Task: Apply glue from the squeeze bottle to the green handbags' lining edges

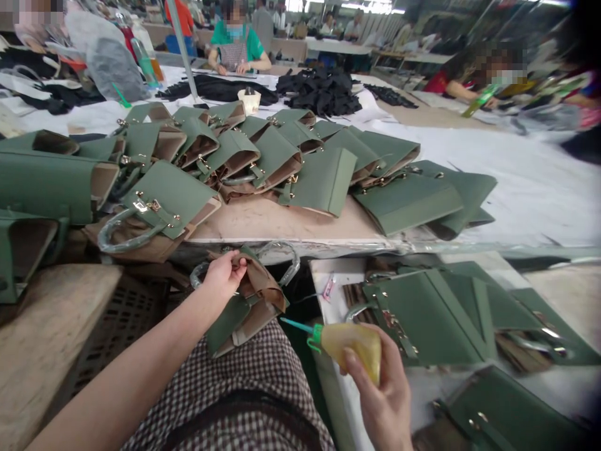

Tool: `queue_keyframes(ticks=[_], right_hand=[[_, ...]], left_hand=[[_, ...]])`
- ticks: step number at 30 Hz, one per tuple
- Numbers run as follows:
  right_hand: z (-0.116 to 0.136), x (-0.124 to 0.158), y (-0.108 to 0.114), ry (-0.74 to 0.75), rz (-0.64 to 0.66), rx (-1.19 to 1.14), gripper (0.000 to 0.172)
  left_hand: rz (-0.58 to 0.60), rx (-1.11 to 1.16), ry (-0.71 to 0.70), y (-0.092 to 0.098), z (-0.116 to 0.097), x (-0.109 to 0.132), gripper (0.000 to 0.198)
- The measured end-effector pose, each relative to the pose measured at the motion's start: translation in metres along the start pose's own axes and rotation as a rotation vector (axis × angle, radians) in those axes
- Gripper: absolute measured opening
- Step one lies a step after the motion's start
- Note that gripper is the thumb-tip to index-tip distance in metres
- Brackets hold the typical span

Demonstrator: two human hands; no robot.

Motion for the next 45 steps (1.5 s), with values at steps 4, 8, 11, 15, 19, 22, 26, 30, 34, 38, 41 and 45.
queue_keyframes(ticks=[4,8,11,15,19,22,26,30,34,38,41,45], right_hand=[[-0.022,0.005,-0.001,0.100,0.011,0.113,0.062],[-0.036,0.007,-0.001,0.203,0.010,0.207,0.064],[-0.041,0.008,-0.001,0.289,-0.013,0.269,0.064],[-0.047,0.008,-0.006,0.355,-0.030,0.308,0.066],[-0.056,0.007,-0.008,0.415,-0.093,0.330,0.068],[-0.060,0.008,-0.008,0.524,-0.134,0.355,0.071],[-0.054,0.014,-0.013,0.674,-0.104,0.408,0.066],[-0.047,0.017,-0.016,0.701,-0.096,0.435,0.064],[-0.049,0.019,-0.016,0.674,-0.090,0.446,0.063],[-0.052,0.023,-0.020,0.654,-0.063,0.495,0.061],[-0.055,0.025,-0.022,0.604,-0.039,0.497,0.061],[-0.059,0.021,-0.015,0.600,-0.072,0.468,0.064]], left_hand=[[0.001,0.063,0.002,-0.002,0.004,-0.002,0.028],[0.000,0.100,0.004,-0.004,0.006,-0.004,0.027],[-0.010,0.117,0.003,-0.005,0.005,-0.005,0.029],[-0.018,0.123,0.010,-0.005,0.005,-0.007,0.029],[-0.017,0.132,0.014,-0.004,0.006,-0.008,0.029],[-0.015,0.137,0.011,-0.003,0.007,-0.008,0.029],[-0.014,0.148,0.002,-0.004,0.007,-0.007,0.028],[-0.014,0.141,0.002,-0.005,0.008,-0.006,0.028],[-0.008,0.135,0.001,-0.005,0.009,-0.006,0.029],[-0.006,0.138,-0.008,-0.004,0.009,-0.007,0.027],[-0.007,0.139,-0.012,-0.004,0.010,-0.009,0.026],[-0.007,0.135,-0.012,-0.003,0.010,-0.010,0.026]])
Point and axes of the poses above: each hand's wrist, its own x-axis away from the middle knuckle, its own y-axis out of the back of the hand, z = x × y, the point moved 3 cm from there along -x, towards the middle knuckle, and after that the axes turned 6 degrees about -x, right-handed, at the moved point
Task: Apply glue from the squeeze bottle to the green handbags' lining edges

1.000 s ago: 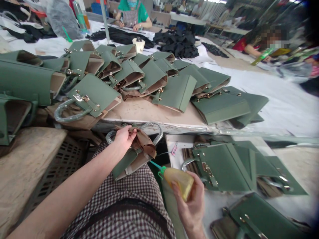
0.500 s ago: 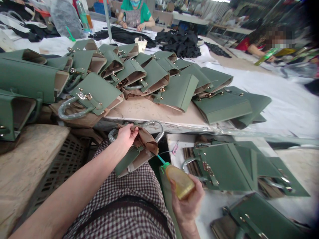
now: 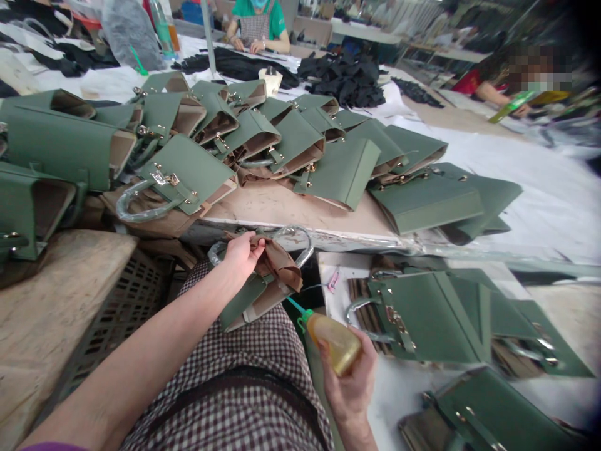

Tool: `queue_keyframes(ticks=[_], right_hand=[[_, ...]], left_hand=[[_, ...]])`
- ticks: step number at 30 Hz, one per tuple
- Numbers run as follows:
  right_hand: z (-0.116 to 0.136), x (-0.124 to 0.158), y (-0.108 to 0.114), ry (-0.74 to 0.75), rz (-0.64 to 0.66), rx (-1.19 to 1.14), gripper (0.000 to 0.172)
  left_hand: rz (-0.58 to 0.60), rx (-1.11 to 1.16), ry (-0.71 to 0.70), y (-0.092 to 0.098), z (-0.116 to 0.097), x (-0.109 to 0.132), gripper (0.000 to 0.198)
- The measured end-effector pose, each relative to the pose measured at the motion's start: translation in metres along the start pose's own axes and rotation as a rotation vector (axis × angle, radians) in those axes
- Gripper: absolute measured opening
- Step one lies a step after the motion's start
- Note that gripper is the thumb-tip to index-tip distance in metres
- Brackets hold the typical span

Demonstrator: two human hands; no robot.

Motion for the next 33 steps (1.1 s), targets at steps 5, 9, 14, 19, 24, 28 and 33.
queue_keyframes(ticks=[5,9,14,19,24,28,33], right_hand=[[-0.013,-0.007,0.004,-0.046,-0.093,-0.052,0.071],[-0.006,-0.009,0.003,-0.038,-0.145,-0.036,0.066],[0.002,-0.009,0.003,-0.178,-0.163,-0.076,0.066],[-0.006,-0.007,0.001,-0.284,-0.085,-0.113,0.069],[-0.010,0.000,-0.003,-0.279,0.004,-0.118,0.066],[-0.004,0.004,-0.008,-0.256,0.058,-0.118,0.063],[0.001,0.010,-0.016,-0.222,0.107,-0.122,0.057]], left_hand=[[0.007,0.002,0.005,0.001,0.001,-0.001,0.025],[0.016,0.003,0.007,0.002,0.001,-0.001,0.025],[0.026,0.003,0.001,0.002,0.002,-0.001,0.025],[0.024,0.013,0.005,0.001,0.001,0.000,0.026],[0.016,0.022,0.019,0.001,0.001,-0.003,0.022],[0.014,0.032,0.032,0.001,0.001,-0.003,0.018],[0.023,0.034,0.035,0.002,0.002,-0.001,0.021]])
Point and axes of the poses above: each hand's wrist, its own x-axis away from the middle knuckle, its own y-axis out of the back of the hand, z = x × y, the point moved 3 cm from there along -x, towards the middle knuckle, and after that the axes turned 6 degrees about -x, right-handed, at the moved point
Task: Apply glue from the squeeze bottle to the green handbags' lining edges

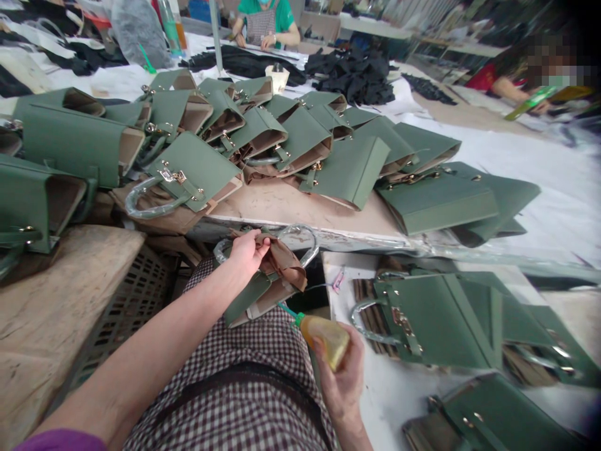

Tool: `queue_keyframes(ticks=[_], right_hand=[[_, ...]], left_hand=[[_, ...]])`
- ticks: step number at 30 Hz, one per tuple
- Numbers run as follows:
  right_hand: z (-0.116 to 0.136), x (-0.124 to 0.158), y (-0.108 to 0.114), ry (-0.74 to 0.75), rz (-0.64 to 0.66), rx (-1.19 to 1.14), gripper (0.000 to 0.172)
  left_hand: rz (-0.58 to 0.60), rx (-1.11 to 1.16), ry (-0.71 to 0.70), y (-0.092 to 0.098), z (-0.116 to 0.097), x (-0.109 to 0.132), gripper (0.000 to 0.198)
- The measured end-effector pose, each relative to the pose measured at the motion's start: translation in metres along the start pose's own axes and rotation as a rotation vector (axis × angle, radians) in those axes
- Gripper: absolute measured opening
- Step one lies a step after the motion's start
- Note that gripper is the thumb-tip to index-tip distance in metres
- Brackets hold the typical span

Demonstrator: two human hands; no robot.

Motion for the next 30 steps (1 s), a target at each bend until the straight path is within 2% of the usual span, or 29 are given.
queue_keyframes(ticks=[6,12,20,30], right_hand=[[-0.004,0.009,-0.011,0.009,0.061,0.005,0.059],[-0.004,0.016,-0.023,-0.049,0.146,-0.022,0.056],[0.005,0.015,-0.034,-0.125,0.187,-0.040,0.054],[0.010,0.016,-0.041,-0.145,0.210,-0.084,0.053]], left_hand=[[-0.007,-0.005,-0.005,0.001,0.000,0.001,0.022],[-0.023,-0.015,0.004,0.000,-0.001,-0.001,0.019],[-0.016,-0.033,0.009,0.001,-0.001,0.000,0.020],[-0.024,-0.023,0.002,0.002,0.000,-0.001,0.021]])
Point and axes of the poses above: each hand's wrist, its own x-axis away from the middle knuckle, its own y-axis out of the back of the hand, z = x × y, the point moved 3 cm from there along -x, towards the middle knuckle, and after that the axes turned 6 degrees about -x, right-handed, at the moved point
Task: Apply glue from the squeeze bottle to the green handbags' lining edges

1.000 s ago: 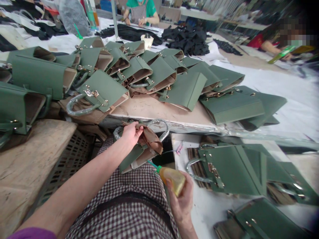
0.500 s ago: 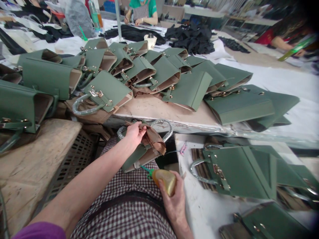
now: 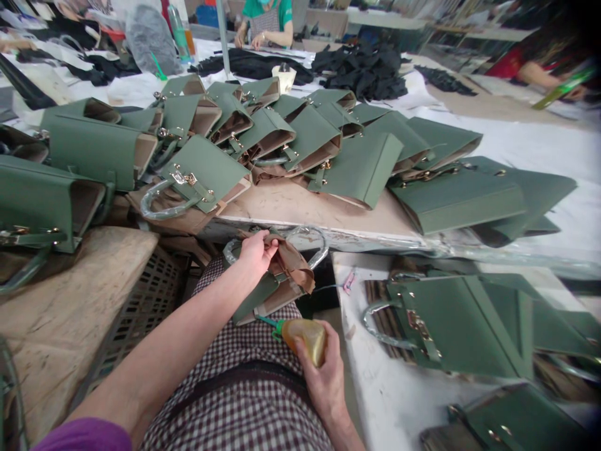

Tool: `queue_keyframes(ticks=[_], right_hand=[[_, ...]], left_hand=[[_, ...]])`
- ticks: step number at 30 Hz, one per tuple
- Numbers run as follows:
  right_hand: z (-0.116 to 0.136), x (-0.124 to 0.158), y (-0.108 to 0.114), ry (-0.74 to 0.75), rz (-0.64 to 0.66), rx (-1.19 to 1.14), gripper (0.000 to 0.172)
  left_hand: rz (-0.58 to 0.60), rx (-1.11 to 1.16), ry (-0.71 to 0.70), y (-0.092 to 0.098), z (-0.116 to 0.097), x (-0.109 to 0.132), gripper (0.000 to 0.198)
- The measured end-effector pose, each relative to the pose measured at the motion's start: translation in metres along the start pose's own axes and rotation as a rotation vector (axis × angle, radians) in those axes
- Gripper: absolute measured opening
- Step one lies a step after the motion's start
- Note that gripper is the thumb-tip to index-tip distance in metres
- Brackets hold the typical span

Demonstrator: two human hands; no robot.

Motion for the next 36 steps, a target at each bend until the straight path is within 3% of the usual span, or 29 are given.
queue_keyframes(ticks=[10,15,22,27,32,36], right_hand=[[0.000,0.004,-0.018,-0.050,0.122,0.026,0.056],[0.004,0.003,-0.029,0.041,0.191,0.021,0.050],[0.006,0.009,-0.020,0.055,0.063,0.079,0.050],[0.009,0.007,-0.017,-0.011,0.100,0.020,0.052],[0.012,-0.002,0.012,-0.260,0.067,-0.270,0.058],[0.018,-0.008,0.047,-0.441,-0.068,-0.631,0.055]], left_hand=[[0.009,-0.006,-0.013,0.000,-0.001,0.002,0.022],[0.013,-0.003,-0.018,0.001,0.000,0.001,0.020],[0.012,-0.016,-0.014,0.001,0.000,-0.001,0.019],[0.033,-0.014,-0.034,0.005,-0.002,0.007,0.025],[0.076,-0.029,-0.049,0.018,-0.033,0.043,0.030],[0.139,-0.035,-0.095,0.034,-0.071,0.083,0.028]])
Point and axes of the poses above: each hand's wrist, its own x-axis away from the middle knuckle, its own y-axis out of the back of the hand, z = x × y, the point moved 3 cm from there along -x, towards the middle knuckle, and after that the axes turned 6 degrees about -x, right-handed, at the moved point
